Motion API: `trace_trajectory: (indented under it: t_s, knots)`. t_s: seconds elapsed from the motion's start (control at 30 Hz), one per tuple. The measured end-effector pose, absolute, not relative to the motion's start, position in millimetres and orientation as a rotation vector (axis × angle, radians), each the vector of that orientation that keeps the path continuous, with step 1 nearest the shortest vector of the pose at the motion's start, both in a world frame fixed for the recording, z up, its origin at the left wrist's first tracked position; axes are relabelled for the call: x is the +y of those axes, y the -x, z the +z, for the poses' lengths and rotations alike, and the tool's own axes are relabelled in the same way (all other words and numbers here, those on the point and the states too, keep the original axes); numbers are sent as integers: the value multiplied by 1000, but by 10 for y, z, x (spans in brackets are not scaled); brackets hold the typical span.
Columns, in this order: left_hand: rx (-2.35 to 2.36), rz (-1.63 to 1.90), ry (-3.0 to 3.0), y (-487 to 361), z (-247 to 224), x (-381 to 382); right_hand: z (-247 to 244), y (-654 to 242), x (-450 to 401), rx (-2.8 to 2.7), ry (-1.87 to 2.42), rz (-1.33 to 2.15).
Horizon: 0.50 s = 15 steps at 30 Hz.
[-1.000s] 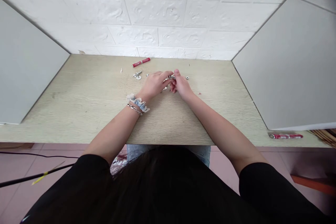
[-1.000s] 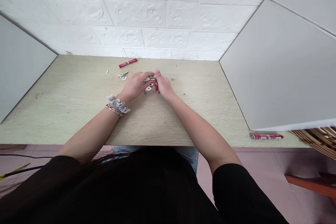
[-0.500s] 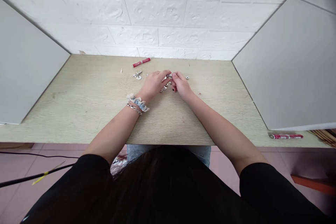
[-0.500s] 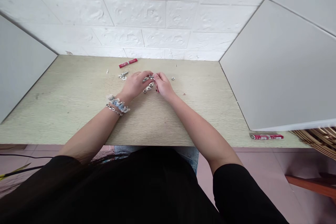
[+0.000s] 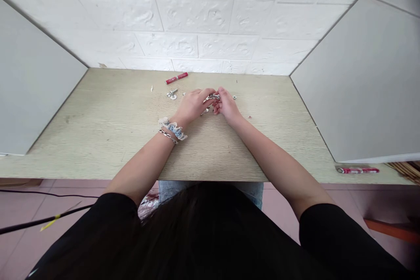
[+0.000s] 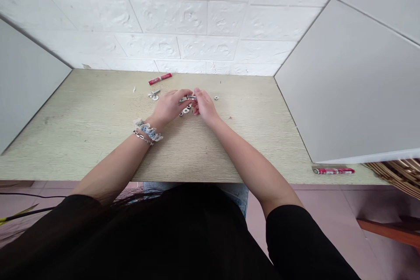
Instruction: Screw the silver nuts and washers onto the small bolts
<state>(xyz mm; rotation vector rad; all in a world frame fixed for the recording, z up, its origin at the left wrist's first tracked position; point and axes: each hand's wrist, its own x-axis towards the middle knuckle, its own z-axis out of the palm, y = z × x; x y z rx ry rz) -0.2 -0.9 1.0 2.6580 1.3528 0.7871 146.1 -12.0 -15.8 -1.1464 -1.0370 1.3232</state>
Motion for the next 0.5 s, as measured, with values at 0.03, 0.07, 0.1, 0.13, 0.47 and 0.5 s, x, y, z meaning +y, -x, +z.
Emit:
trace_trajectory:
  t_s: [0.03, 0.07, 0.1, 0.13, 0.47, 0.5]
  knots:
    - [1347, 784, -2661, -3, 15, -16, -162, -1461, -112, -1035, 1153, 1329]
    - [1337, 781, -2665, -6, 18, -20, -167, -1461, -104, -1037, 1163, 1336]
    - [1323, 777, -2669, -7, 19, -22, -171, -1461, -97, -1045, 1178, 1342]
    - [1307, 772, -2673, -7, 18, -22, -176, -1461, -91, -1057, 1197, 1344]
    - [1321, 761, -2616, -8, 33, -29, -223, -1440, -134, -1132, 1183, 1243]
    - [1341, 756, -2581, -13, 40, -34, -226, -1436, -138, -1120, 1169, 1240]
